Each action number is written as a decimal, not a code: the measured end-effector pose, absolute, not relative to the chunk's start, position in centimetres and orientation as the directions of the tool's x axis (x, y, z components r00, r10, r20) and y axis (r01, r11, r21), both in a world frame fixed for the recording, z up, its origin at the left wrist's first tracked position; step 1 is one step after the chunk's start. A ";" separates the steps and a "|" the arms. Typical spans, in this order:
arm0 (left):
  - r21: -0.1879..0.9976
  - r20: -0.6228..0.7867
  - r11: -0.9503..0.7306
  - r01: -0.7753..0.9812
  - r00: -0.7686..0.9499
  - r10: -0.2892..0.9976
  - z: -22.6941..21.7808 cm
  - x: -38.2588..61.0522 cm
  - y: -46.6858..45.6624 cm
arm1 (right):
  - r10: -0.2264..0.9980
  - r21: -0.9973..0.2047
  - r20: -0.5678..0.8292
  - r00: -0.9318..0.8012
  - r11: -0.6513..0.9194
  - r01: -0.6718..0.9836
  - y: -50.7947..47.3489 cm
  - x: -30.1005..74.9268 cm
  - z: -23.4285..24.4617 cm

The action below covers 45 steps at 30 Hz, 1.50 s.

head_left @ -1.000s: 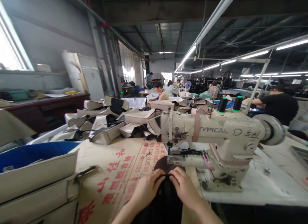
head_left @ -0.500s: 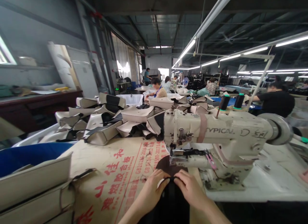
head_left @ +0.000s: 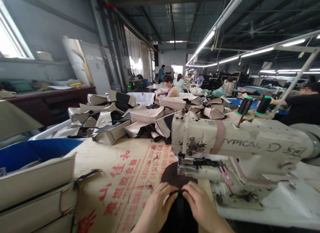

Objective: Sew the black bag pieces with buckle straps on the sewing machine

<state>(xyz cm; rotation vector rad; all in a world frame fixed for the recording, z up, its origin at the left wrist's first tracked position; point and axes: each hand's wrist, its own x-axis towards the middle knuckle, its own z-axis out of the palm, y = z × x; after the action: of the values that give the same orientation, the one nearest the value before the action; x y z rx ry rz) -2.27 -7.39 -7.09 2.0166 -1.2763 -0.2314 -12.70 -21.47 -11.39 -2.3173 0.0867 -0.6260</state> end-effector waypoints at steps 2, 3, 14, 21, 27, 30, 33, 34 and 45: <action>0.649 0.229 -0.238 -0.723 0.484 -0.844 -7.1 -2.3 -7.5 | -0.243 -0.672 0.405 0.881 -0.733 0.106 -21.7 -12.9 -10.9; 0.651 0.228 -0.235 -0.721 0.482 -0.846 -7.2 -2.3 -7.5 | -0.245 -0.670 0.406 0.881 -0.735 0.104 -21.9 -13.0 -10.7; 0.667 -0.001 -0.380 -0.641 0.509 -0.861 -8.3 -2.0 -6.2 | -0.212 -0.663 0.403 0.890 -0.738 0.124 -22.5 -12.9 -11.5; 0.773 -0.090 -0.311 -0.552 0.390 -0.917 -6.3 -1.6 -6.8 | -0.123 -0.647 0.399 0.909 -0.740 0.184 -22.8 -12.7 -12.1; 0.807 -0.125 -0.257 -0.532 0.271 -0.954 -6.0 -0.8 -5.7 | -0.080 -0.660 0.369 0.926 -0.724 0.201 -23.1 -12.8 -12.1; 0.809 -0.123 -0.293 -0.510 0.340 -0.932 -6.9 -0.8 -5.4 | -0.103 -0.681 0.363 0.926 -0.708 0.188 -23.3 -12.9 -11.9; 0.776 -0.037 -0.276 -0.567 0.396 -0.917 -7.2 -1.3 -5.9 | -0.142 -0.690 0.362 0.921 -0.705 0.162 -23.4 -12.8 -11.6; 0.746 0.012 -0.262 -0.612 0.405 -0.914 -7.3 -1.4 -6.2 | -0.158 -0.691 0.364 0.918 -0.707 0.153 -23.3 -12.7 -11.5; 0.635 0.246 -0.156 -0.757 0.390 -0.887 -8.5 -0.5 -7.7 | -0.258 -0.719 0.321 0.911 -0.693 0.058 -22.3 -13.0 -10.0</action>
<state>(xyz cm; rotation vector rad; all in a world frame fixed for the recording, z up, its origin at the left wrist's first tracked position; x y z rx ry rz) -0.47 -7.68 -8.49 1.9509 -1.4079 -0.2386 -12.97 -22.32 -10.00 -2.2824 0.1416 -0.5167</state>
